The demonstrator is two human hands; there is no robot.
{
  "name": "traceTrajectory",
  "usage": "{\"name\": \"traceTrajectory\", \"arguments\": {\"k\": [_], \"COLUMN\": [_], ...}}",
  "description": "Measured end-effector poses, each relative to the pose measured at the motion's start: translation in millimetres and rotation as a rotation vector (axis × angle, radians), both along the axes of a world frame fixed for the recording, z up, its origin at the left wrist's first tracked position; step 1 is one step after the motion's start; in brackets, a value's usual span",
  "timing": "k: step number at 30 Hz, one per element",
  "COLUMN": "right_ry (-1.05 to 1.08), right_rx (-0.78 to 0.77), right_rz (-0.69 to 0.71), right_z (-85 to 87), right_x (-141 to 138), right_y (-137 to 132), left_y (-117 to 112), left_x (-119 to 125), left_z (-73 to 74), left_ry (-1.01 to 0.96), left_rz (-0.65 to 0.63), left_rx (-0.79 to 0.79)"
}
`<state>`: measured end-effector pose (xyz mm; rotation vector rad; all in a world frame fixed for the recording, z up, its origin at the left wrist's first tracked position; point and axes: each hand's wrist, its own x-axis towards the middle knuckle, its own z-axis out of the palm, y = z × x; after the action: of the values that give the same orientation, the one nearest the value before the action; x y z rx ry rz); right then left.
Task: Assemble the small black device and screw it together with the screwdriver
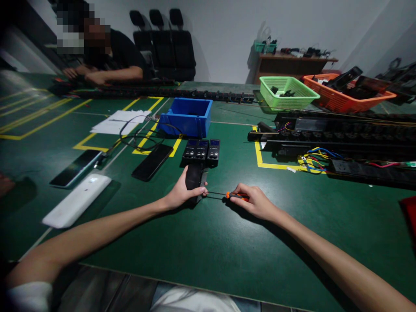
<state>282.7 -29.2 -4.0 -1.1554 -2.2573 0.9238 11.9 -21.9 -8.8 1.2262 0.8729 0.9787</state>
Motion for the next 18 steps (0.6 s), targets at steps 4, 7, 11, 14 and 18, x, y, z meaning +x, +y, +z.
{"name": "traceTrajectory", "arguments": {"k": [4, 7, 11, 14, 18], "right_ry": [0.006, 0.005, -0.001, 0.0, -0.011], "right_rx": [0.0, -0.005, -0.003, 0.001, 0.006], "right_rz": [-0.004, -0.003, -0.008, -0.007, -0.007], "right_z": [-0.3, -0.2, 0.1, 0.7, 2.0], "right_x": [-0.3, -0.3, -0.3, -0.6, -1.6], "right_y": [-0.1, -0.3, -0.4, -0.6, -1.0], "left_y": [0.5, 0.5, 0.3, 0.3, 0.5], "left_x": [-0.4, -0.5, -0.7, -0.7, -0.8], "left_z": [-1.9, -2.3, -2.0, -1.5, -0.7], "left_ry": [0.001, 0.012, 0.026, 0.031, 0.048], "left_rz": [0.008, 0.003, 0.0, -0.008, -0.016], "left_rx": [0.005, 0.012, 0.021, 0.027, 0.039]}}
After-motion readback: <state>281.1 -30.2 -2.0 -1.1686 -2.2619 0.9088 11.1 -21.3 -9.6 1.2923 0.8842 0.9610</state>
